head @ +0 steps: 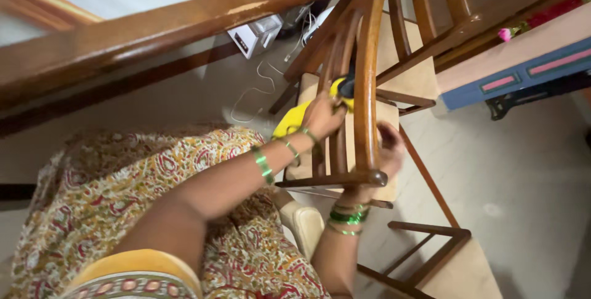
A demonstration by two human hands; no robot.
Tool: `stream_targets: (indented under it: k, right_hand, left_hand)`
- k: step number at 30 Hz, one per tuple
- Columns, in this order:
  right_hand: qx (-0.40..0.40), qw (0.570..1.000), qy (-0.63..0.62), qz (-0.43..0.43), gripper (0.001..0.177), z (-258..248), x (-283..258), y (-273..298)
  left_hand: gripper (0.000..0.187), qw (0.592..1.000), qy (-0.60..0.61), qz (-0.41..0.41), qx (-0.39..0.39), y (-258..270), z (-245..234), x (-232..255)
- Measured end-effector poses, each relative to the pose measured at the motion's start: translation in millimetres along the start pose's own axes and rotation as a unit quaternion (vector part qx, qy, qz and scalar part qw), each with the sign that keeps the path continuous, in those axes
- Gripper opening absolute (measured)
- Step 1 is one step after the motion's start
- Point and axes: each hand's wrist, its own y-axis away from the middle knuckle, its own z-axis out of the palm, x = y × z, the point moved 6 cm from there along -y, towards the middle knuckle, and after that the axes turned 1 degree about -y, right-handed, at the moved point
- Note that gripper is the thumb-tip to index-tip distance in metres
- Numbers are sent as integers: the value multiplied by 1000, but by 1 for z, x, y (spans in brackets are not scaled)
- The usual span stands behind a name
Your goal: The person wipes the wooden frame and legs of a chair using a yellow cloth. The person then moves to a second chair and wipes its backrest and legs. The task involves cleaning furniture in a dining area.
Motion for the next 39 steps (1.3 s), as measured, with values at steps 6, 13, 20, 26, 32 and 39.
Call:
stream_targets:
  k: [6, 13, 20, 26, 32, 39]
  right_hand:
    - [-114, 982, -110, -100, 49, 1, -67, 15]
    - [-246, 967, -49, -50, 60, 13, -78, 14]
    - [-461, 875, 142, -29, 58, 34, -104, -2]
    - [-182, 961, 197, -68, 36, 19, -99, 32]
    - [-303, 900, 311, -42, 45, 29, -103, 16]
    - [-547, 701, 456, -40, 90, 60, -99, -13]
  left_hand:
    - [75, 992, 4, -123, -7, -128, 7, 10]
    - [46, 969, -202, -32, -139, -183, 25, 15]
    - [48, 990, -112, 64, -56, -118, 21, -12]
    - [35, 971, -130, 68, -189, 30, -15, 33]
    - [45, 957, -114, 181, -198, 106, -46, 67]
    - [46, 944, -227, 153, -181, 33, -28, 56]
